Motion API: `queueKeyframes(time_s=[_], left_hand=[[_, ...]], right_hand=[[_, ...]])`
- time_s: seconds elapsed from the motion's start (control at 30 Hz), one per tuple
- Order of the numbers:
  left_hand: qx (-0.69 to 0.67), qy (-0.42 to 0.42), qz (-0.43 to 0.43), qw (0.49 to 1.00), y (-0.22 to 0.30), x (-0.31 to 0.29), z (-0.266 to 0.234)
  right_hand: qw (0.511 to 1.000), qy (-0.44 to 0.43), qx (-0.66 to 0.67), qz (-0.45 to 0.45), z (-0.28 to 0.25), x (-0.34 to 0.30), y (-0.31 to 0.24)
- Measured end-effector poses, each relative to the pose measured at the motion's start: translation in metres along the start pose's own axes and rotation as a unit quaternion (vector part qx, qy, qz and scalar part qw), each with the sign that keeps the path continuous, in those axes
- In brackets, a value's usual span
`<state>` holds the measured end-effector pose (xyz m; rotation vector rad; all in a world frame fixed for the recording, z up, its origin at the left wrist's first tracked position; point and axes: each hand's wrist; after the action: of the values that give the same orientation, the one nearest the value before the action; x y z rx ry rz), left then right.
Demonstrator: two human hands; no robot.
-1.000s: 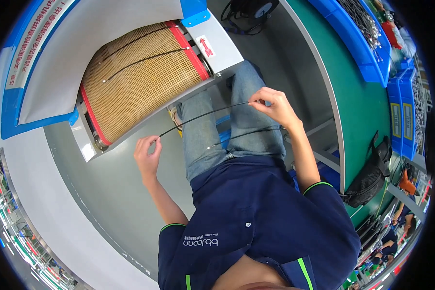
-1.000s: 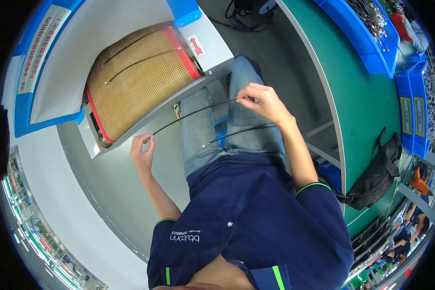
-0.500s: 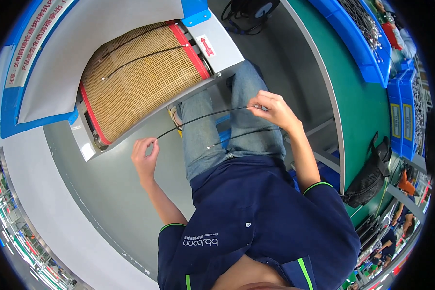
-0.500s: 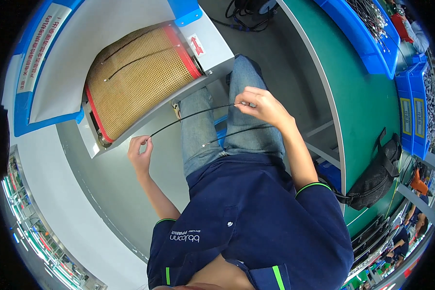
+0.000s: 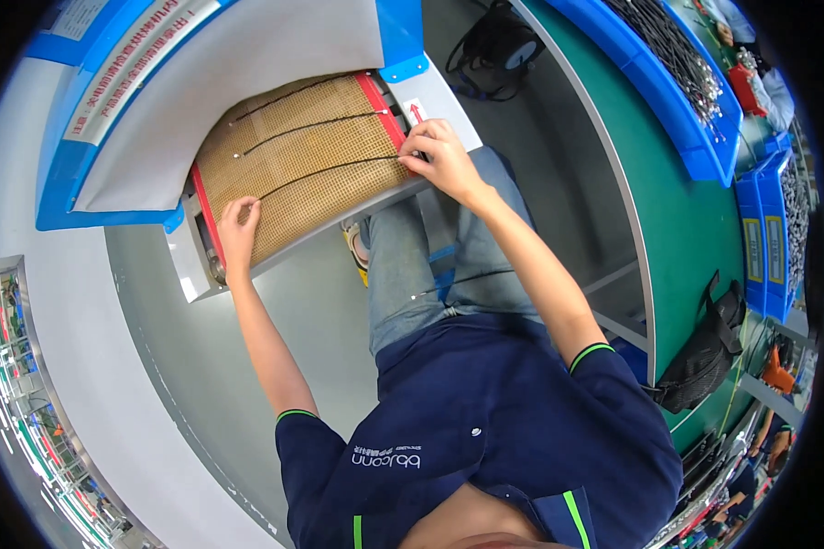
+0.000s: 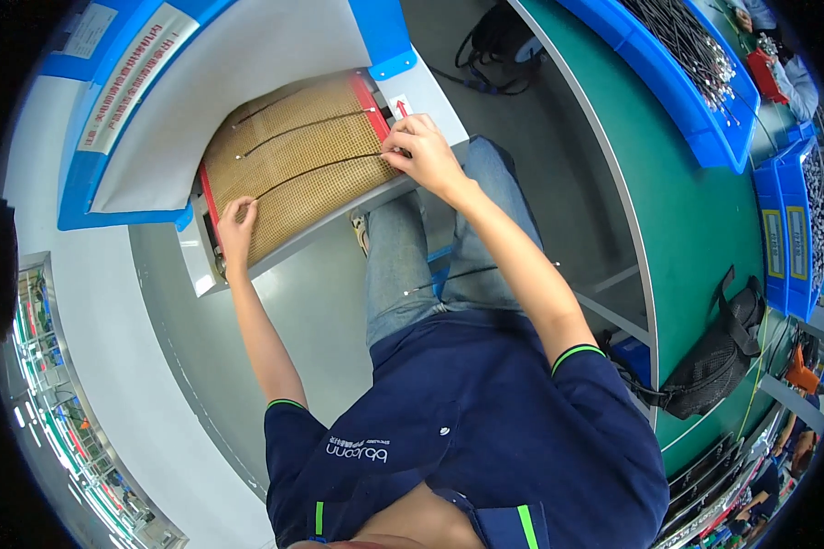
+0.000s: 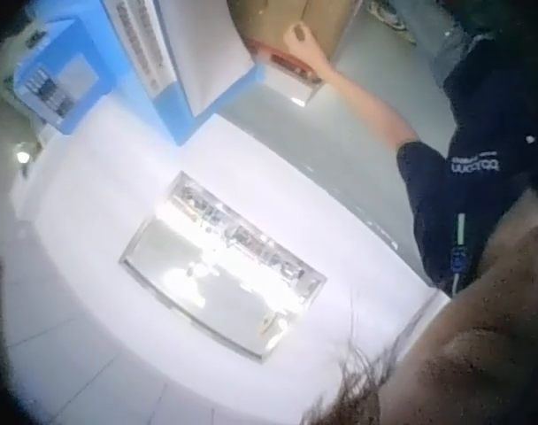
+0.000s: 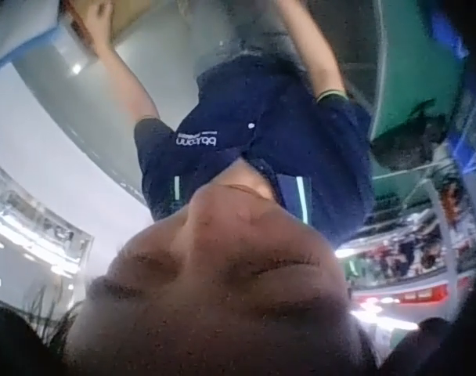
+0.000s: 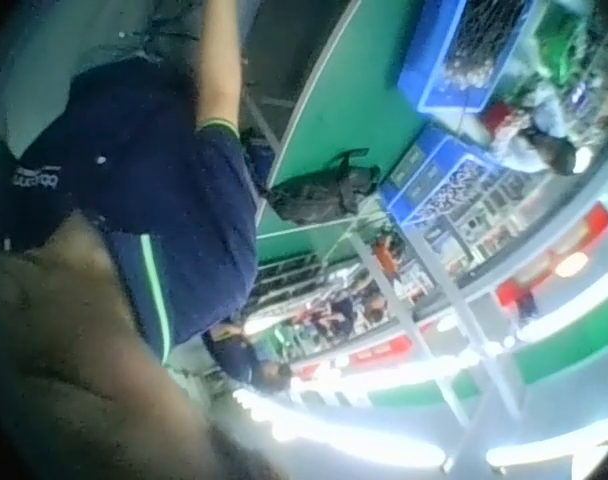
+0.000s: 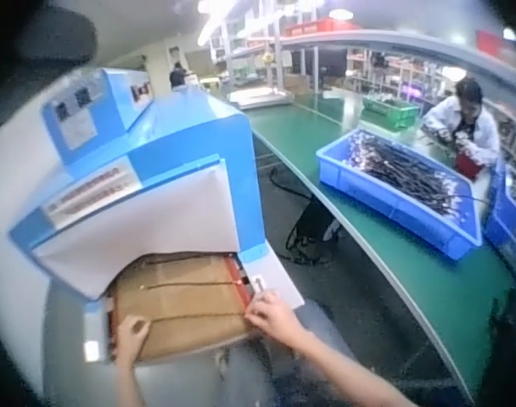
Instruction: The person feeds and organizes black wires into an assembly line machine by hand.
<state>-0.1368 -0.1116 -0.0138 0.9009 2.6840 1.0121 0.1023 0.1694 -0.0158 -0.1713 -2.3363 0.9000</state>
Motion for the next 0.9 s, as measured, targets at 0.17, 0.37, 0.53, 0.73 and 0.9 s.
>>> queueKeyframes(time_s=[0.17,0.37,0.53,0.73,0.9], left_hand=[[0.006,-0.011,-0.001,1.000,-0.019,0.018,-0.022],[-0.054,0.012,-0.006,0.998,0.027,-0.017,-0.013],[-0.097,-0.296,0.045,0.949,0.065,-0.099,0.043],[-0.037,-0.359,0.127,0.924,0.074,-0.152,0.105],[-0.011,-0.433,0.097,0.896,0.096,-0.158,0.115]], right_hand=[[0.998,-0.033,-0.045,0.009,0.010,0.021,-0.013],[0.997,-0.073,-0.001,0.006,-0.020,-0.006,-0.029],[0.961,-0.275,0.010,0.035,-0.031,-0.079,-0.044],[0.944,-0.321,-0.003,0.071,-0.033,-0.129,-0.038],[0.930,-0.337,0.009,0.144,-0.043,-0.120,-0.044]])
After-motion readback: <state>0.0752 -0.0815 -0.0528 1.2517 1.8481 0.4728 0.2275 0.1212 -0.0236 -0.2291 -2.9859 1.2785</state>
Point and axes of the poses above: each hand's wrist, its own x-axis towards the middle knuckle, its own z-axis out of the palm, y = z × x, and after that the axes turned 9 degrees about -z, right-handed
